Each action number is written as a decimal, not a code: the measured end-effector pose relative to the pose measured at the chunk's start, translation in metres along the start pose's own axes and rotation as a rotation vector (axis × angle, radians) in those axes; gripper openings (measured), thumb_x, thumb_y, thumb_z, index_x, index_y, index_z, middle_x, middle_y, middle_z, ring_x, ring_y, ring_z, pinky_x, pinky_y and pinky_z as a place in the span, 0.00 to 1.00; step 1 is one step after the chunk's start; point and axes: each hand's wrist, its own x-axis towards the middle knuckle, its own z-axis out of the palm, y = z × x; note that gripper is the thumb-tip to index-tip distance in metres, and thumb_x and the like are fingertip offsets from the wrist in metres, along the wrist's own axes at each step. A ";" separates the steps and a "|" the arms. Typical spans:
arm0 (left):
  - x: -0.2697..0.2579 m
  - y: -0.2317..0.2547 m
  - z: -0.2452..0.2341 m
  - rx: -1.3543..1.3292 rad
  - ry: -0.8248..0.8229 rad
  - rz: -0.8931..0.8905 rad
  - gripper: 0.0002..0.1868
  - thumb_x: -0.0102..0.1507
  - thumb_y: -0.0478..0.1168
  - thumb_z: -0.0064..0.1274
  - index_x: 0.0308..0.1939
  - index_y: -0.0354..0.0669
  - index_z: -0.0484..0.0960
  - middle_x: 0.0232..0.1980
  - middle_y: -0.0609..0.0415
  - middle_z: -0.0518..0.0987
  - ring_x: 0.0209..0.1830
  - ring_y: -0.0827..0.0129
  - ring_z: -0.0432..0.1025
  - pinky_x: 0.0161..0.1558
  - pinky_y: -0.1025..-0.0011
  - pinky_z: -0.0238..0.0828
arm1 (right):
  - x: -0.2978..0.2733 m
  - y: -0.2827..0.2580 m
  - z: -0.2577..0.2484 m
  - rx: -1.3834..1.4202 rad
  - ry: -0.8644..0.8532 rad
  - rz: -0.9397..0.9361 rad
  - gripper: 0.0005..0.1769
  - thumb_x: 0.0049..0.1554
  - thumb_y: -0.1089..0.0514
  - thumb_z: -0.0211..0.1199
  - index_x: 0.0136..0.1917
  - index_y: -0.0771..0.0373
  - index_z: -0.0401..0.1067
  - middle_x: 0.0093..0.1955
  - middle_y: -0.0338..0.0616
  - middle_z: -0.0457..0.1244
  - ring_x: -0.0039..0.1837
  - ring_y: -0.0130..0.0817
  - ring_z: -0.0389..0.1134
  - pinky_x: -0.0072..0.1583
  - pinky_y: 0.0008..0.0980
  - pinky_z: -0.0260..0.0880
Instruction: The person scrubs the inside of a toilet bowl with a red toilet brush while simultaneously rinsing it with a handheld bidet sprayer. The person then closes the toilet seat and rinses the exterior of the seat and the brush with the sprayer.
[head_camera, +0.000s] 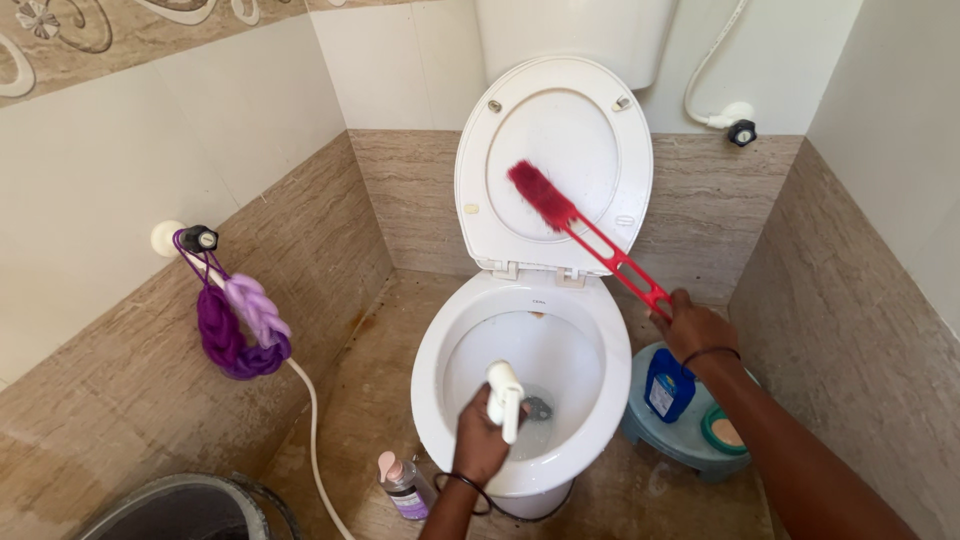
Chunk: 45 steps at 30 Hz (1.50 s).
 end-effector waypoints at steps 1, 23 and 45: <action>-0.004 -0.003 0.005 -0.004 -0.033 0.016 0.23 0.58 0.40 0.65 0.55 0.35 0.80 0.43 0.54 0.86 0.42 0.74 0.79 0.47 0.74 0.76 | 0.007 -0.002 -0.001 -0.005 0.030 -0.007 0.28 0.63 0.34 0.53 0.61 0.59 0.65 0.49 0.57 0.71 0.53 0.54 0.74 0.55 0.53 0.73; -0.016 -0.003 0.022 -0.036 -0.136 -0.029 0.22 0.60 0.39 0.64 0.56 0.34 0.80 0.43 0.54 0.86 0.43 0.75 0.78 0.48 0.74 0.76 | 0.029 0.045 0.068 -0.101 -0.168 0.096 0.18 0.66 0.50 0.44 0.65 0.58 0.60 0.58 0.60 0.70 0.61 0.56 0.73 0.63 0.53 0.71; -0.036 0.040 -0.036 0.138 0.187 0.119 0.29 0.56 0.42 0.68 0.57 0.31 0.79 0.43 0.49 0.88 0.42 0.68 0.82 0.46 0.70 0.77 | -0.115 0.009 -0.014 0.000 -0.640 -0.450 0.27 0.51 0.50 0.71 0.61 0.57 0.70 0.50 0.48 0.69 0.55 0.44 0.72 0.58 0.39 0.71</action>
